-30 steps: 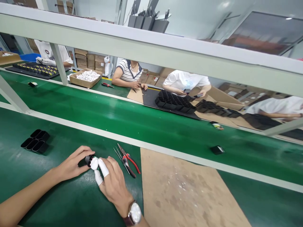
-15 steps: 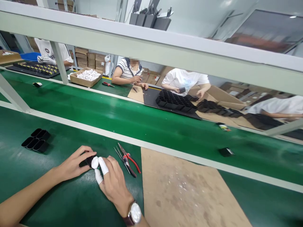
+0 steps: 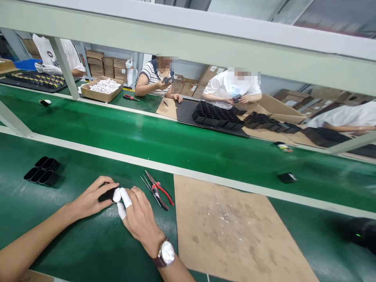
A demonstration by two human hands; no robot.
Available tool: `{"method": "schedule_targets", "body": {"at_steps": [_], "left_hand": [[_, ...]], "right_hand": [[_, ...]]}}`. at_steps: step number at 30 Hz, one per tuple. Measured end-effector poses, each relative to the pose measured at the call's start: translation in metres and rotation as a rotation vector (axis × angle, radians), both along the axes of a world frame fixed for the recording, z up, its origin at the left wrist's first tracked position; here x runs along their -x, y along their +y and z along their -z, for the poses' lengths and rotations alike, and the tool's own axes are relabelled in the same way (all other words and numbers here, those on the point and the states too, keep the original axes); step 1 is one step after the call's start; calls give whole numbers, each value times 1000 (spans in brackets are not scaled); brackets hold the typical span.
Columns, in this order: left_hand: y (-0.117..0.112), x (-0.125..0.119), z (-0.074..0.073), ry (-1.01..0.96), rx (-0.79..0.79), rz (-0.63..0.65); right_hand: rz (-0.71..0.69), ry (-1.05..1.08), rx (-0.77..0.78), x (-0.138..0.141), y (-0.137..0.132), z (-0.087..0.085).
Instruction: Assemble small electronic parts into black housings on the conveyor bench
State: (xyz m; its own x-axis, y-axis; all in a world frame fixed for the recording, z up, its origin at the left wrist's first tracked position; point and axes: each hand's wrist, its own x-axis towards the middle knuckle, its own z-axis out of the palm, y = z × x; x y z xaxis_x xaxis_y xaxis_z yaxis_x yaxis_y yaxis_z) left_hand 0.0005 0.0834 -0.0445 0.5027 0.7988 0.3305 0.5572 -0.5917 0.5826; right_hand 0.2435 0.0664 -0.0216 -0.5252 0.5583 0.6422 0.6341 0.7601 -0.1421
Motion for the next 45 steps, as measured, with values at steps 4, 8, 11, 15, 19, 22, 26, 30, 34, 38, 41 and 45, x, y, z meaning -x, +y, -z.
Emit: {"method": "schedule_targets", "body": {"at_steps": [4,8,11,15,19,22,26,30,34,38,41,45], "left_hand": [[0,0,0,-12,13,2],[-1,0,0,-53,91,15],[-1,-3,-1,-79,174,32],[1,-6,-2,-51,167,41],[5,-2,-2,-41,163,40],[6,1,-3,-58,186,38],[1,0,-5,-94,269,16],[-3,-1,-5,-160,305,6],[0,2,-4,-189,179,106],[3,2,-3,-221,111,140],[3,0,-3,-233,100,145],[3,-3,-4,-241,82,150]], "right_hand": [[-2,-18,-3,0,0,-1],[-61,29,12,-4,2,6],[-120,91,30,-6,3,12],[-131,109,139,-3,4,13],[-131,72,235,4,6,13],[-141,76,241,7,8,20],[-170,152,262,6,8,27],[-117,140,337,5,6,23],[-115,87,374,5,7,17],[-136,96,374,2,10,18],[-139,47,326,0,11,18],[-143,66,350,-3,12,18]]}}
